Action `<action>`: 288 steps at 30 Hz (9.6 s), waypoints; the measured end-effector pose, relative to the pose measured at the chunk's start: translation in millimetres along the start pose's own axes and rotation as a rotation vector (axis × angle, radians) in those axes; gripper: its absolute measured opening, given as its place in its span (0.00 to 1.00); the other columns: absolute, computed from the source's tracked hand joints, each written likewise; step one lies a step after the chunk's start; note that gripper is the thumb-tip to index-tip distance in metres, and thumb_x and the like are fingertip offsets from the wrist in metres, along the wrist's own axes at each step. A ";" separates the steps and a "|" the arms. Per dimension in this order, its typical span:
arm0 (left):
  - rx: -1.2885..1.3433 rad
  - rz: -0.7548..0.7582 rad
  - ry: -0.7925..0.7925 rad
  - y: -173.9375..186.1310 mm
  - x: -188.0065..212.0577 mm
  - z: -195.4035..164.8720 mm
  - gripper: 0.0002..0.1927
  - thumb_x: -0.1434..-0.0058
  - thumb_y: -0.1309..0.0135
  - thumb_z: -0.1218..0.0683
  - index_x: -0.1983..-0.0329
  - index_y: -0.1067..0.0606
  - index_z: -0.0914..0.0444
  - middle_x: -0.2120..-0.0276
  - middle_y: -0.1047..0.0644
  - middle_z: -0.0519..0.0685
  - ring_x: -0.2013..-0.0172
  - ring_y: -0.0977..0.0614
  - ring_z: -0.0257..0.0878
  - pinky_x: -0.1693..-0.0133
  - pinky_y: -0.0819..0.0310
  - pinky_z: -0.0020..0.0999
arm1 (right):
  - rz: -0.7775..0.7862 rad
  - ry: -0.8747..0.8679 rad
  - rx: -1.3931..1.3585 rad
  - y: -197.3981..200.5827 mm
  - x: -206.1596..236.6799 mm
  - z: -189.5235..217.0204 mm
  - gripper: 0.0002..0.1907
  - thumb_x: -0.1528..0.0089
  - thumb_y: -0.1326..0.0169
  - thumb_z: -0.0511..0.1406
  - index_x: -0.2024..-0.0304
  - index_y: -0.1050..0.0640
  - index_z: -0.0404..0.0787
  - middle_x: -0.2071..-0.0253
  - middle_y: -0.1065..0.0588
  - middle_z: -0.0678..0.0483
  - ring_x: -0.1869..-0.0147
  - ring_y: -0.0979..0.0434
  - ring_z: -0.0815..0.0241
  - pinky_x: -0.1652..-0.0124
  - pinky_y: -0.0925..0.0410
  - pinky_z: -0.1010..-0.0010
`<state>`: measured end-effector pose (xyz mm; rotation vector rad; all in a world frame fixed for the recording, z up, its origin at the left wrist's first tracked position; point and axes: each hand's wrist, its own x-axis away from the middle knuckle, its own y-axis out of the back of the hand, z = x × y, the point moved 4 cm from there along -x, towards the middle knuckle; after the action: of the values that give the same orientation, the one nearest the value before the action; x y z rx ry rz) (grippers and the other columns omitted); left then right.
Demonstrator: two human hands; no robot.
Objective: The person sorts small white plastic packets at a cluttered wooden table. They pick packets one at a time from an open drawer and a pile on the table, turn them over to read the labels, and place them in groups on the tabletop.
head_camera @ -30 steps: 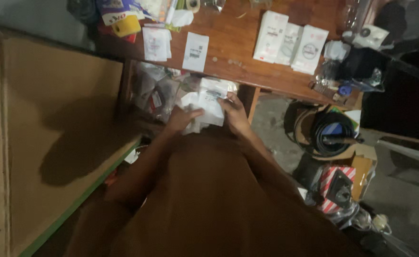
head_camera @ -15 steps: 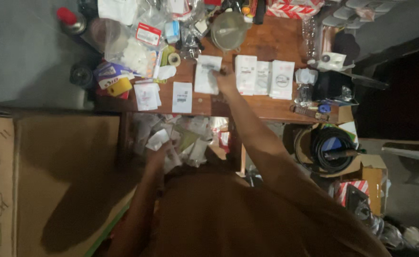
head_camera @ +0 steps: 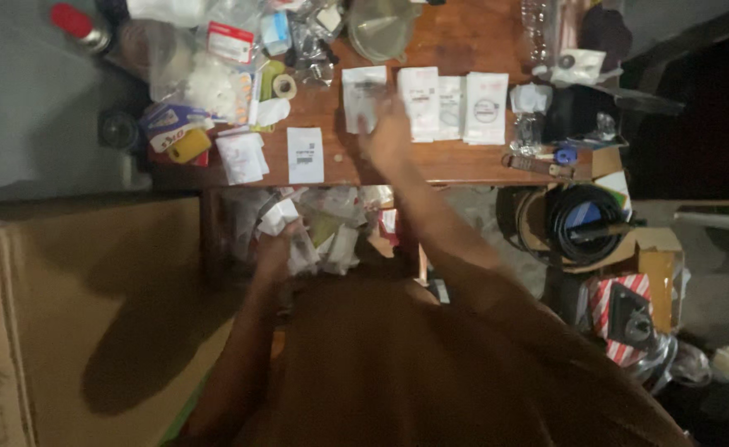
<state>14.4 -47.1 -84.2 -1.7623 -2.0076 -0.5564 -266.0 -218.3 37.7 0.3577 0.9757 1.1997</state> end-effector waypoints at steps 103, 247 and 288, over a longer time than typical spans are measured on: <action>0.136 0.208 -0.268 18.5 7.4 -117.1 0.22 0.31 0.49 0.47 0.41 0.24 0.66 0.56 0.17 0.50 0.61 0.13 0.37 0.57 0.16 0.31 | 0.421 -1.016 -1.360 -0.9 227.6 -45.6 0.17 0.32 0.45 0.36 0.43 0.26 0.36 0.55 0.23 0.50 0.57 0.21 0.59 0.65 0.30 0.69; -1.461 0.029 -0.666 -178.1 20.5 16.0 0.27 0.44 0.43 0.52 0.40 0.27 0.57 0.40 0.28 0.58 0.37 0.31 0.62 0.38 0.38 0.57 | 0.296 -0.943 -0.772 32.9 329.5 -116.1 0.15 0.28 0.44 0.40 0.63 0.27 0.35 0.74 0.30 0.60 0.71 0.32 0.68 0.71 0.38 0.72; -1.178 -0.179 -0.457 -5.6 -14.3 -1.1 0.33 0.48 0.35 0.47 0.39 0.27 0.59 0.43 0.26 0.61 0.45 0.24 0.62 0.45 0.30 0.55 | 0.392 -0.623 -0.544 -21.3 252.6 -52.7 0.18 0.33 0.46 0.44 0.53 0.20 0.34 0.62 0.19 0.49 0.58 0.20 0.55 0.55 0.29 0.61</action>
<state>10.5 -60.2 -91.3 -2.4892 -2.3345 -1.8109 -285.6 -12.7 -118.4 0.4564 0.0232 1.5201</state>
